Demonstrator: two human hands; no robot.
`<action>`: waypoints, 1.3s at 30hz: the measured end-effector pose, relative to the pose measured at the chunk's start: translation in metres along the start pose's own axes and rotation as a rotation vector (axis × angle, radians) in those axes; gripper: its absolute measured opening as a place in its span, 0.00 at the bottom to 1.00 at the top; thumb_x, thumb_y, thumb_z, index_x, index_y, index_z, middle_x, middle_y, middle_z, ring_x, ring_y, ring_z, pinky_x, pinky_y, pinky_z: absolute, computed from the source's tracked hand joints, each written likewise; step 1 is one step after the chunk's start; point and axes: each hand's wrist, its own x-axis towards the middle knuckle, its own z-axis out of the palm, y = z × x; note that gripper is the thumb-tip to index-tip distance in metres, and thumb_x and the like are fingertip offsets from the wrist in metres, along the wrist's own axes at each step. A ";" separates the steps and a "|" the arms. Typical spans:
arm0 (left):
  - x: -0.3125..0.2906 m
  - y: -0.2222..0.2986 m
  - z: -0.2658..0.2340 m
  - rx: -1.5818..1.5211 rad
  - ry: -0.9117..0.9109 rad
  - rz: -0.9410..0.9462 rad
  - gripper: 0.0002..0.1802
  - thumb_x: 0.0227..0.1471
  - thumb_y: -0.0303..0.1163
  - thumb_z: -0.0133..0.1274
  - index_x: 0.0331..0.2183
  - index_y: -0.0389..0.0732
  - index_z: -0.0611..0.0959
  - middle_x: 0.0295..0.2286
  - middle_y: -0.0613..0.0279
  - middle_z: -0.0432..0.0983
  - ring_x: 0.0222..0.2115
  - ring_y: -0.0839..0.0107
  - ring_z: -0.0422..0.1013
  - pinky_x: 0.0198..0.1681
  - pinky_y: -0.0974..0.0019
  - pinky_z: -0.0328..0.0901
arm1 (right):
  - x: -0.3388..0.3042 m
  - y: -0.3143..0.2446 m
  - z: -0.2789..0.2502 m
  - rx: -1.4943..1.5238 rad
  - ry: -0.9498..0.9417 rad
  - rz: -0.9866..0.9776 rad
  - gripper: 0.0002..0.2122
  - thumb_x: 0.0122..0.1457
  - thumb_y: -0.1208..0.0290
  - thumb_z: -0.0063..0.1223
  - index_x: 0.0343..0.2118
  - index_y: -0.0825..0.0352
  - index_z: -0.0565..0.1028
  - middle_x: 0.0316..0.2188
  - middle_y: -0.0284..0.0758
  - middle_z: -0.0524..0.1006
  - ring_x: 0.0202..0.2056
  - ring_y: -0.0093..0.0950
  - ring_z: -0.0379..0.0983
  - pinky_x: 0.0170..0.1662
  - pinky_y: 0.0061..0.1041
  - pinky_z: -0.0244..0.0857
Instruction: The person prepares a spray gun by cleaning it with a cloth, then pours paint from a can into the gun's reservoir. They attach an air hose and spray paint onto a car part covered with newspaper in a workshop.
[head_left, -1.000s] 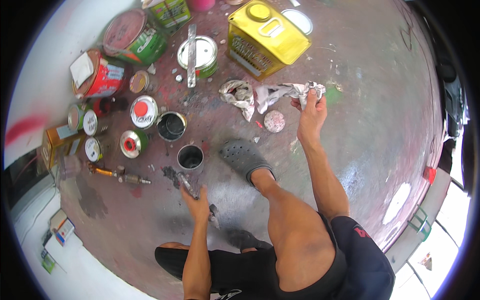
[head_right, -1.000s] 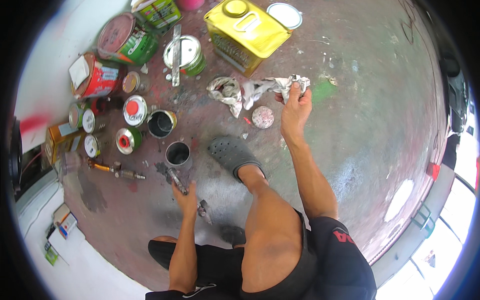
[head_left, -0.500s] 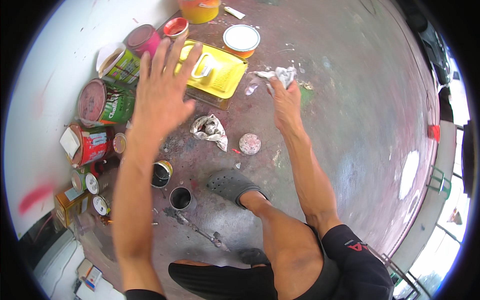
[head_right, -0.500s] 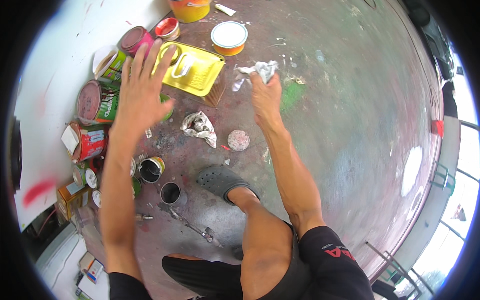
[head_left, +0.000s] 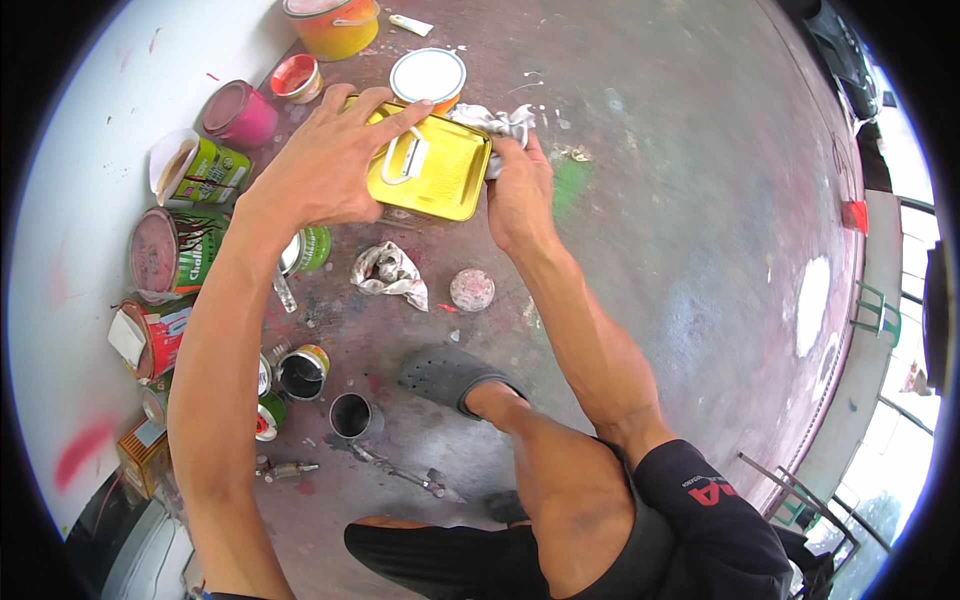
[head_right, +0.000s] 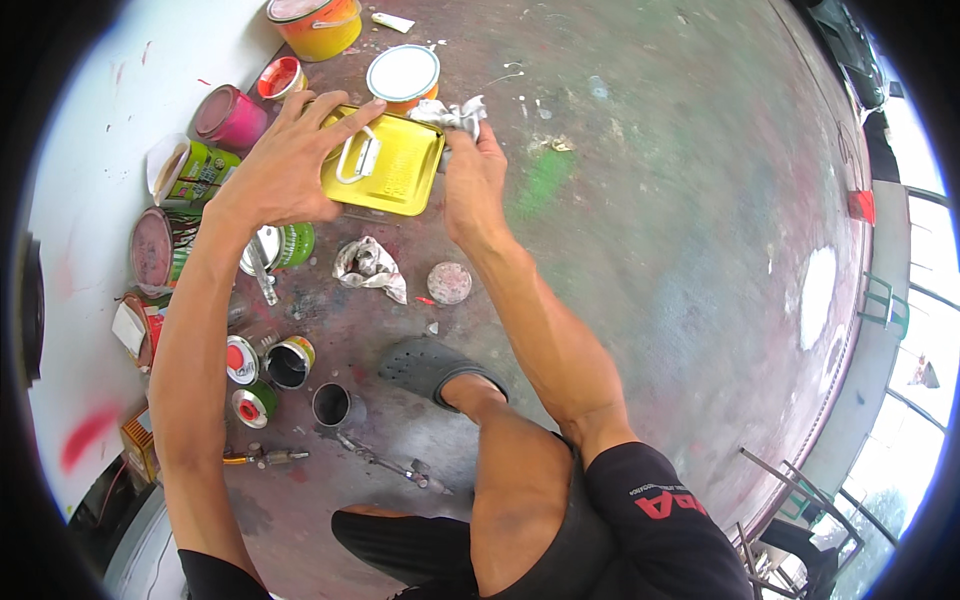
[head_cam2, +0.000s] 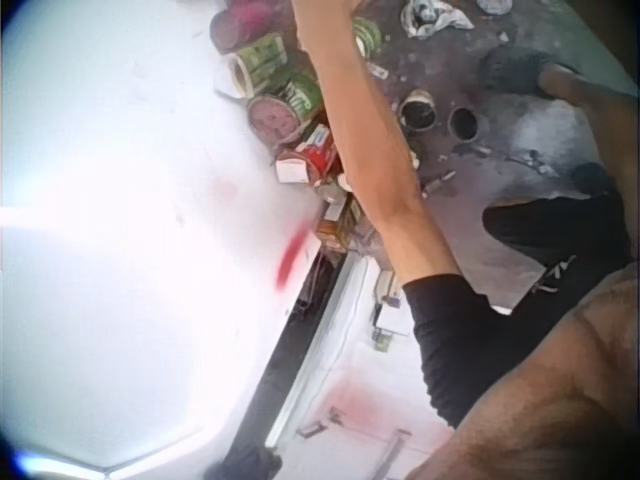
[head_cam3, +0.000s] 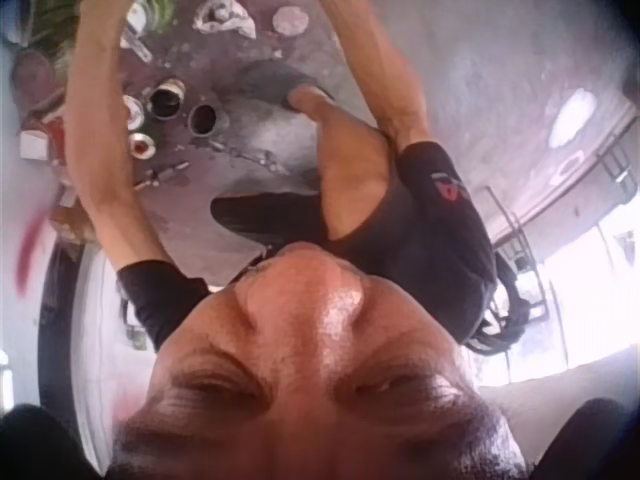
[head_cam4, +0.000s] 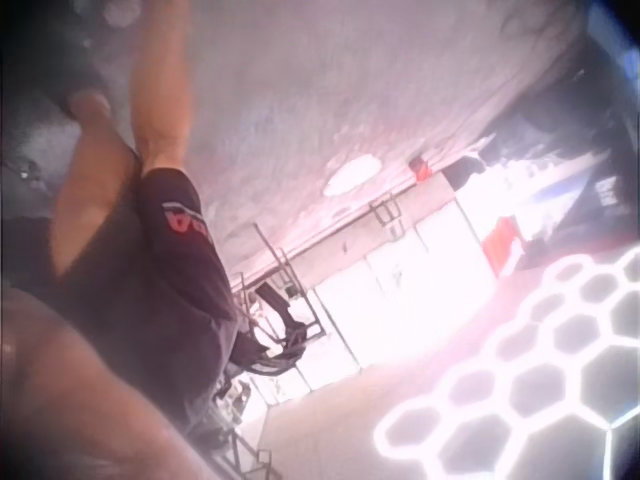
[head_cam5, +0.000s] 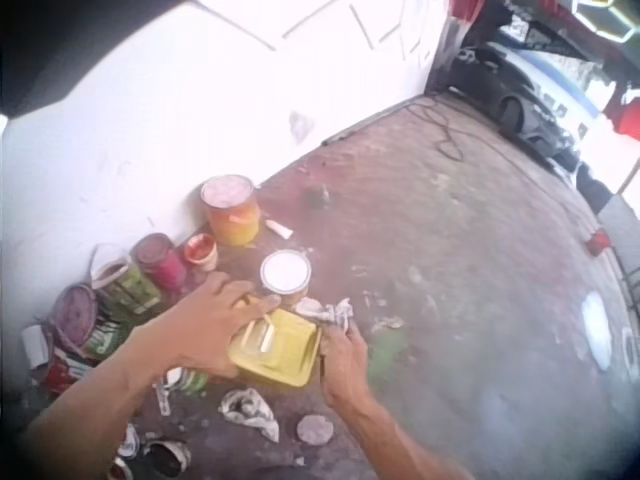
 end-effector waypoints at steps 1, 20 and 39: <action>0.004 0.008 -0.001 0.027 0.042 0.017 0.61 0.33 0.31 0.72 0.73 0.57 0.72 0.65 0.51 0.69 0.64 0.40 0.62 0.72 0.44 0.62 | 0.003 -0.003 -0.006 0.076 0.038 0.033 0.12 0.73 0.75 0.47 0.54 0.69 0.77 0.45 0.33 0.82 0.46 0.25 0.79 0.53 0.30 0.74; 0.109 0.106 0.002 0.223 -0.139 -0.040 0.60 0.24 0.33 0.79 0.66 0.51 0.81 0.61 0.54 0.77 0.66 0.46 0.66 0.68 0.48 0.69 | 0.054 -0.022 -0.089 0.341 0.185 0.152 0.15 0.72 0.68 0.37 0.51 0.72 0.73 0.47 0.46 0.82 0.48 0.41 0.83 0.57 0.47 0.79; 0.141 0.136 0.009 0.287 -0.228 0.003 0.46 0.20 0.35 0.79 0.52 0.49 0.92 0.57 0.58 0.79 0.64 0.52 0.67 0.64 0.53 0.69 | 0.049 -0.018 -0.120 0.308 0.272 0.178 0.17 0.72 0.67 0.39 0.55 0.72 0.74 0.52 0.44 0.80 0.50 0.40 0.81 0.58 0.48 0.77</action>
